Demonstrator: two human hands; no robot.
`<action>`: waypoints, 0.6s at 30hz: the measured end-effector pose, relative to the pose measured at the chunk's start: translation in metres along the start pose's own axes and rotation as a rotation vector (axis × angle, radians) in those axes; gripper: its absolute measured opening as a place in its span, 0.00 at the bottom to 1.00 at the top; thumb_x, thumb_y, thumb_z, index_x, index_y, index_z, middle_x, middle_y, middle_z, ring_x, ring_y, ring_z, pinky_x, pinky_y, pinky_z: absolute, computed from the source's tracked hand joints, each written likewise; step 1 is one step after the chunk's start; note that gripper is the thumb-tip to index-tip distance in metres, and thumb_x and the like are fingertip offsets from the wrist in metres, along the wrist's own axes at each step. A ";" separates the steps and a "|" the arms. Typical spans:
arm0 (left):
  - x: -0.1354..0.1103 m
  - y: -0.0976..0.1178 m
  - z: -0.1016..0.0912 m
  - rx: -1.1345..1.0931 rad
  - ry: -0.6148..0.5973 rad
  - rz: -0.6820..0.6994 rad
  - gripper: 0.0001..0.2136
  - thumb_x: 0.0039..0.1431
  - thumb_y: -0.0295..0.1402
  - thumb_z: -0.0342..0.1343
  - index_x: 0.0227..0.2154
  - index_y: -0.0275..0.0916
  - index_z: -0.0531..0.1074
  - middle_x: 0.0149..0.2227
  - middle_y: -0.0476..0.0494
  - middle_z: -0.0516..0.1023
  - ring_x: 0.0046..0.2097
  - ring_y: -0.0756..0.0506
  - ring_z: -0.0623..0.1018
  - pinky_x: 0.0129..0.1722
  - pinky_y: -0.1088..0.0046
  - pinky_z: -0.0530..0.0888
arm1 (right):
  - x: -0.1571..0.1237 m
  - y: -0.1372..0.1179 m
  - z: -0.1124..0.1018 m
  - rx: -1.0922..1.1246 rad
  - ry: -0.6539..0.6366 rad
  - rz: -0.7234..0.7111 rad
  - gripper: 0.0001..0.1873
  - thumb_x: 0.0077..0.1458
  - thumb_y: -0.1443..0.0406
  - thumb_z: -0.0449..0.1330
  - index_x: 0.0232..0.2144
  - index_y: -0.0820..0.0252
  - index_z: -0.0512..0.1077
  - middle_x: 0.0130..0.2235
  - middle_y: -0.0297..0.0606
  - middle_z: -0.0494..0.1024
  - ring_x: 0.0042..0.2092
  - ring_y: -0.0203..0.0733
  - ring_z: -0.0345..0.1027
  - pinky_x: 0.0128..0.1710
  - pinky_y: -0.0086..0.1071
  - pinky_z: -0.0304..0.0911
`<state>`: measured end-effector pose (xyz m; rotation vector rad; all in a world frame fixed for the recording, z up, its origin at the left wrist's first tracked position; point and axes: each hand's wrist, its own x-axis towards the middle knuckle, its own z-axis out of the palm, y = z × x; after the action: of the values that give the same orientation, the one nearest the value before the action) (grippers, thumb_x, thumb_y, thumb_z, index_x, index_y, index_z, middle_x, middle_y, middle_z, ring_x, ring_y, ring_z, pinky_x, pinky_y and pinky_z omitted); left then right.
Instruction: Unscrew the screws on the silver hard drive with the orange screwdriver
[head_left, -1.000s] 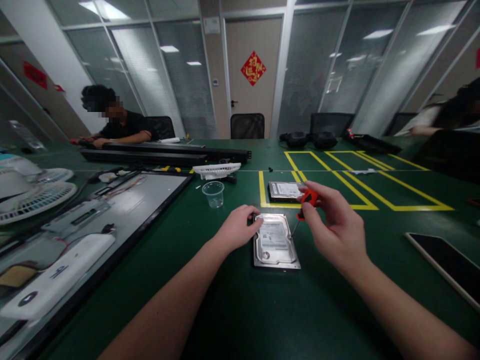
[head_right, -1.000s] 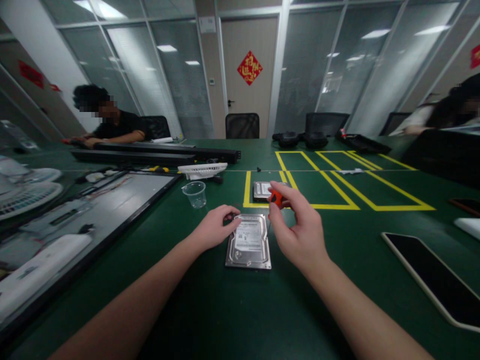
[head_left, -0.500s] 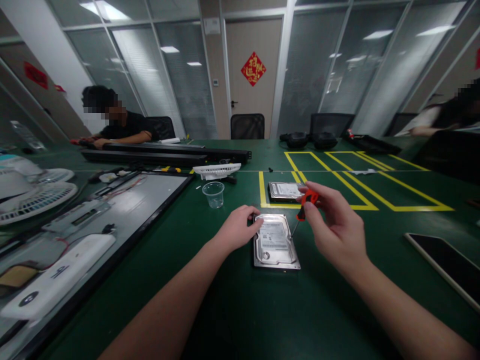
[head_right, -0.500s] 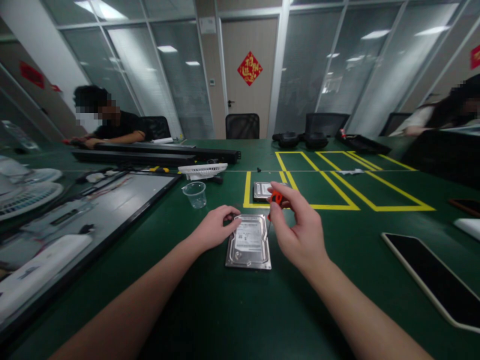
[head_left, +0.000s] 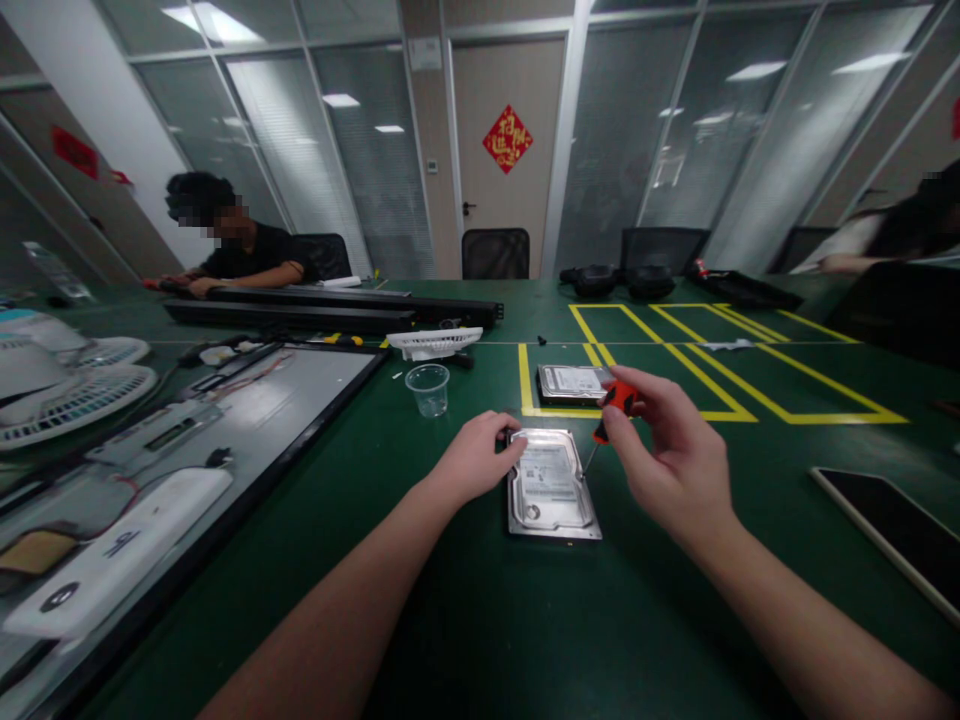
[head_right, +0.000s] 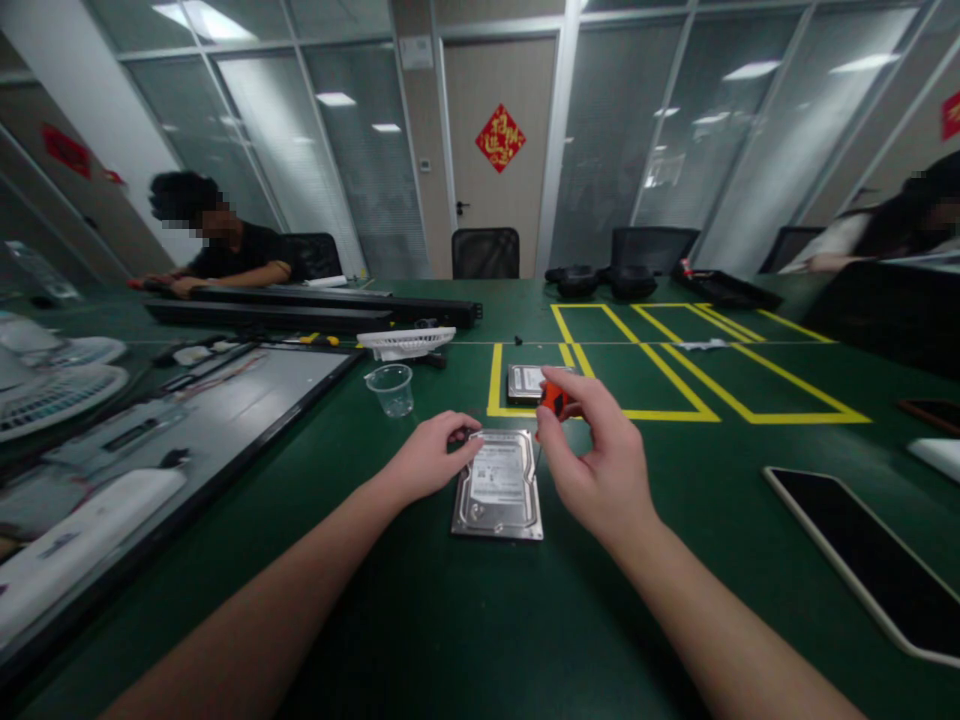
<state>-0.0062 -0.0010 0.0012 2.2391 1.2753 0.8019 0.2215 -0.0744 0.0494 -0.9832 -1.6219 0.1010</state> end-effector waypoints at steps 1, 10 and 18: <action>0.000 0.000 0.000 0.000 0.001 0.000 0.13 0.67 0.40 0.57 0.47 0.39 0.79 0.45 0.41 0.80 0.45 0.42 0.78 0.46 0.64 0.75 | -0.001 0.000 0.000 0.026 -0.004 0.016 0.23 0.64 0.67 0.61 0.60 0.47 0.70 0.54 0.40 0.78 0.51 0.47 0.75 0.51 0.46 0.73; 0.000 0.003 -0.001 -0.003 -0.008 -0.009 0.13 0.67 0.39 0.57 0.47 0.39 0.79 0.46 0.40 0.80 0.46 0.42 0.78 0.46 0.63 0.75 | 0.001 0.005 0.001 -0.028 0.018 -0.027 0.23 0.60 0.66 0.66 0.57 0.47 0.72 0.51 0.39 0.77 0.49 0.46 0.74 0.50 0.45 0.72; 0.000 0.000 0.000 0.000 0.003 0.003 0.13 0.67 0.39 0.57 0.47 0.39 0.79 0.46 0.40 0.80 0.46 0.42 0.79 0.46 0.64 0.76 | -0.002 0.002 0.001 0.094 -0.023 0.044 0.24 0.65 0.67 0.60 0.61 0.46 0.69 0.56 0.40 0.78 0.52 0.48 0.77 0.52 0.49 0.74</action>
<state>-0.0063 -0.0012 0.0010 2.2414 1.2740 0.8066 0.2215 -0.0733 0.0464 -0.9485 -1.6024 0.2172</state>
